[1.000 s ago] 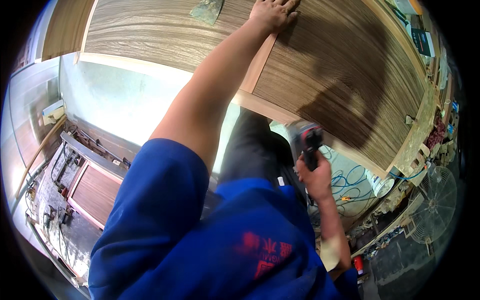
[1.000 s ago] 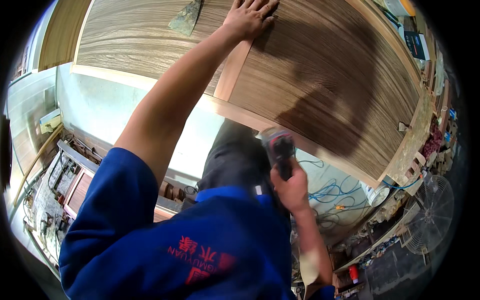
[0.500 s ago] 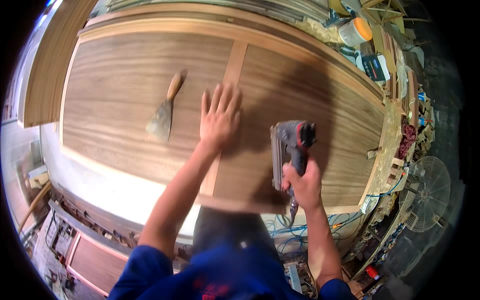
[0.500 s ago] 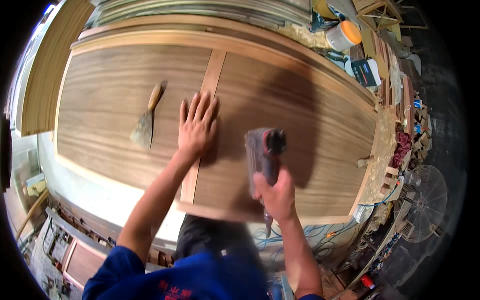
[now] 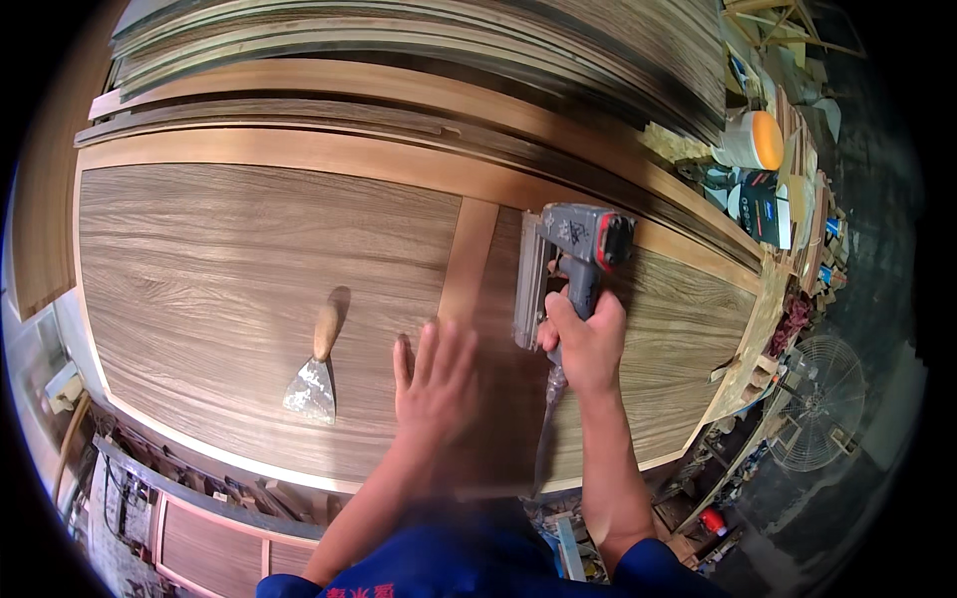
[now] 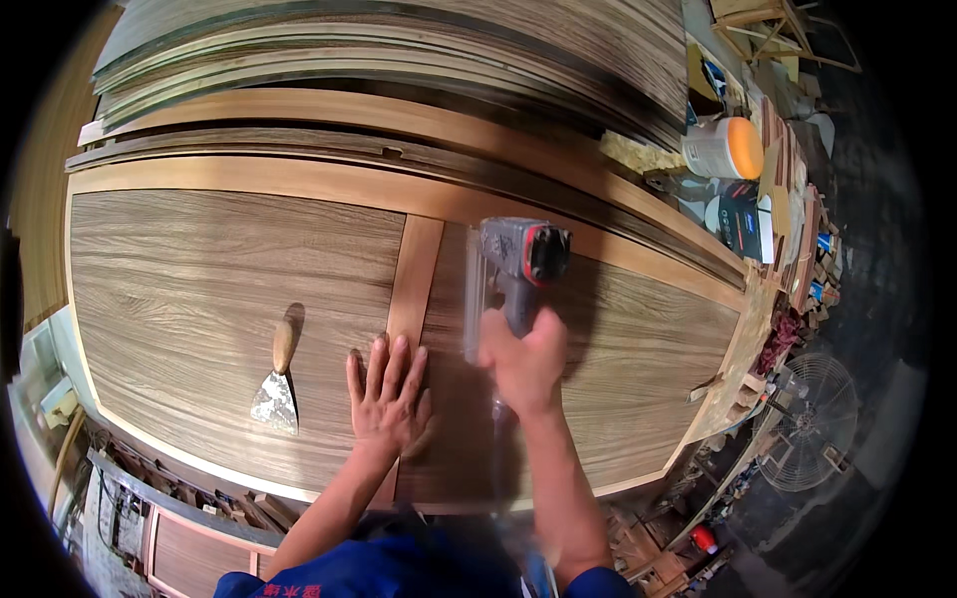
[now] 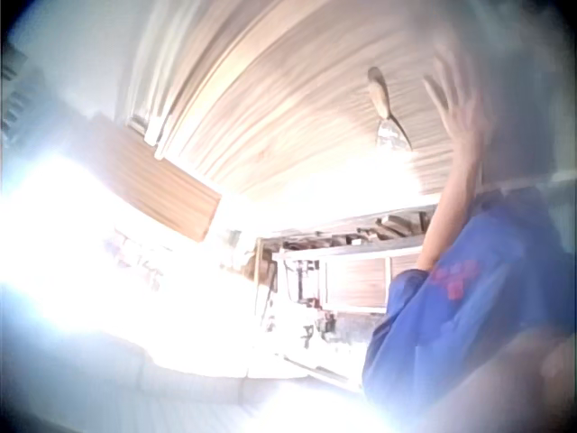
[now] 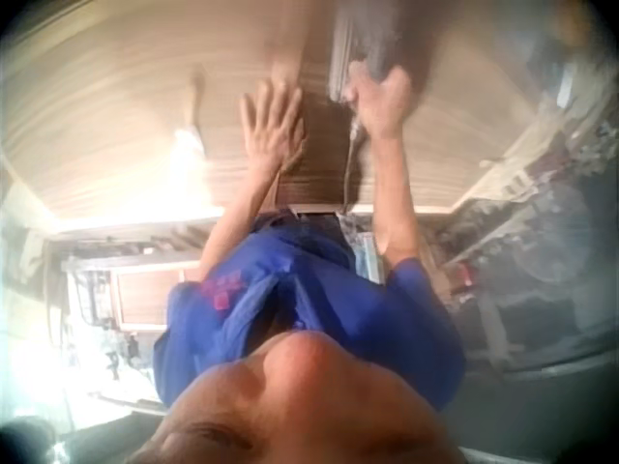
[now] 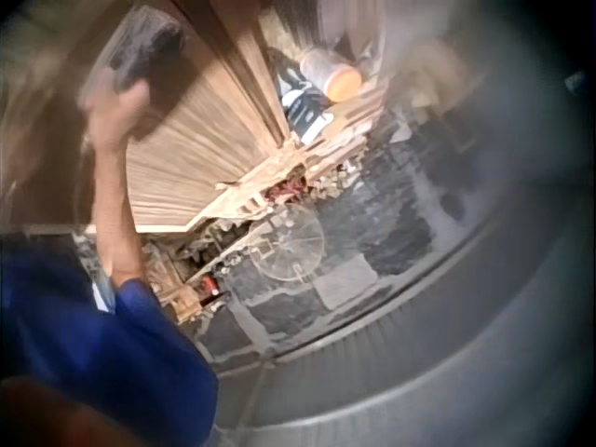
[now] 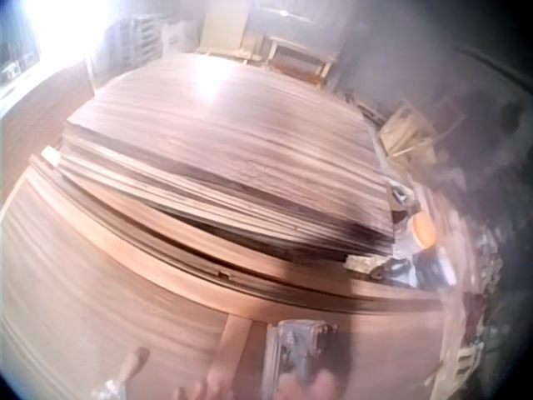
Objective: The person assembles a large wooden panel by attaching thin wooden strips to its surface. They use a pneumatic nail gun to secure the strips, a hammer to tap them into place, and a glue bottle to apply adhesive. The person also uses a power sander and a cloth to smooth and clean the surface, and a scraper to remove excess glue.
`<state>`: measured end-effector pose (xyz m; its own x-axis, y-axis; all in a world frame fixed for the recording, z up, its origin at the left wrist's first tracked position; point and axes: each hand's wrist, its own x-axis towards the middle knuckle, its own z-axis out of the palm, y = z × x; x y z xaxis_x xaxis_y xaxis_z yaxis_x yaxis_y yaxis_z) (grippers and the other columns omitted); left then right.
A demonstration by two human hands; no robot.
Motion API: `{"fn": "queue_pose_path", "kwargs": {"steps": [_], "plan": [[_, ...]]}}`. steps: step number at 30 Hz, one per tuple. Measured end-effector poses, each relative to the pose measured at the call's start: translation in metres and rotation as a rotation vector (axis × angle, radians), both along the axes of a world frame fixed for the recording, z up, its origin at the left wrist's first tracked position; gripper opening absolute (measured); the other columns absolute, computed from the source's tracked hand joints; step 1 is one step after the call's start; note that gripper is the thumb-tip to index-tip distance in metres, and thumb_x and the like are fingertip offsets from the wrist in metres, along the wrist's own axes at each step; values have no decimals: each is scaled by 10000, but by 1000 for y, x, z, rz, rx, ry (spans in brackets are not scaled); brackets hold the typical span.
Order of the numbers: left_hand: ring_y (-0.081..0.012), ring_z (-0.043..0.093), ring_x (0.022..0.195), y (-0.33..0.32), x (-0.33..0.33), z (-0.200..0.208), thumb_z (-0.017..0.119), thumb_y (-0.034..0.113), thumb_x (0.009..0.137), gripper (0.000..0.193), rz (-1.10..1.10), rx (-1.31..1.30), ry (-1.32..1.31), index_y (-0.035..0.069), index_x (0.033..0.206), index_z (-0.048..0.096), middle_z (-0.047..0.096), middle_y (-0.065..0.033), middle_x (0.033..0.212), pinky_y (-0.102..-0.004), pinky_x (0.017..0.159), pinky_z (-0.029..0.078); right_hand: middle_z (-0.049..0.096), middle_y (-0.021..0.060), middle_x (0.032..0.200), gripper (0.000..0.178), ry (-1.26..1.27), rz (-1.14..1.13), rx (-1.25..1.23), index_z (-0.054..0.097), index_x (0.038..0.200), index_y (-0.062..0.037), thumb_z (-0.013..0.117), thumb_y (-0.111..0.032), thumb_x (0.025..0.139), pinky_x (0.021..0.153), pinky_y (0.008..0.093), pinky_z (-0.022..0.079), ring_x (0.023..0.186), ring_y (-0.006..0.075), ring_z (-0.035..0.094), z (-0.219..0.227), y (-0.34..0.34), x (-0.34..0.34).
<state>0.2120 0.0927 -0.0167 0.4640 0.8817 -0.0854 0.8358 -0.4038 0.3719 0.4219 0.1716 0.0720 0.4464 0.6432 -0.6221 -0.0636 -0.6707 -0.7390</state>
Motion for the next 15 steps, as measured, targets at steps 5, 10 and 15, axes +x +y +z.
{"fn": "queue_pose_path", "kwargs": {"steps": [5,10,15], "plan": [[-342,359,1586,0,-1,-3,724,371,869,735,-6,-4,26,244,1573,556,412,-74,1706,-667,1277,210,516,-1,758,306,64,-49,83,619,1287,59,644,-1,988,550,305,510,532,95,520,5,6,-5],[-339,372,1579,0,-2,-3,741,380,855,727,0,-18,15,262,1553,580,438,-71,1692,-663,1280,204,517,-8,781,347,54,-45,80,598,1325,64,642,0,987,551,305,515,534,91,522,6,12,-9],[-337,376,1578,-1,-4,-4,734,375,869,697,0,-15,9,267,1543,592,441,-70,1691,-660,1280,207,522,-6,776,316,55,-74,95,596,1295,65,644,-4,990,556,306,523,535,94,528,11,16,-16]]}}
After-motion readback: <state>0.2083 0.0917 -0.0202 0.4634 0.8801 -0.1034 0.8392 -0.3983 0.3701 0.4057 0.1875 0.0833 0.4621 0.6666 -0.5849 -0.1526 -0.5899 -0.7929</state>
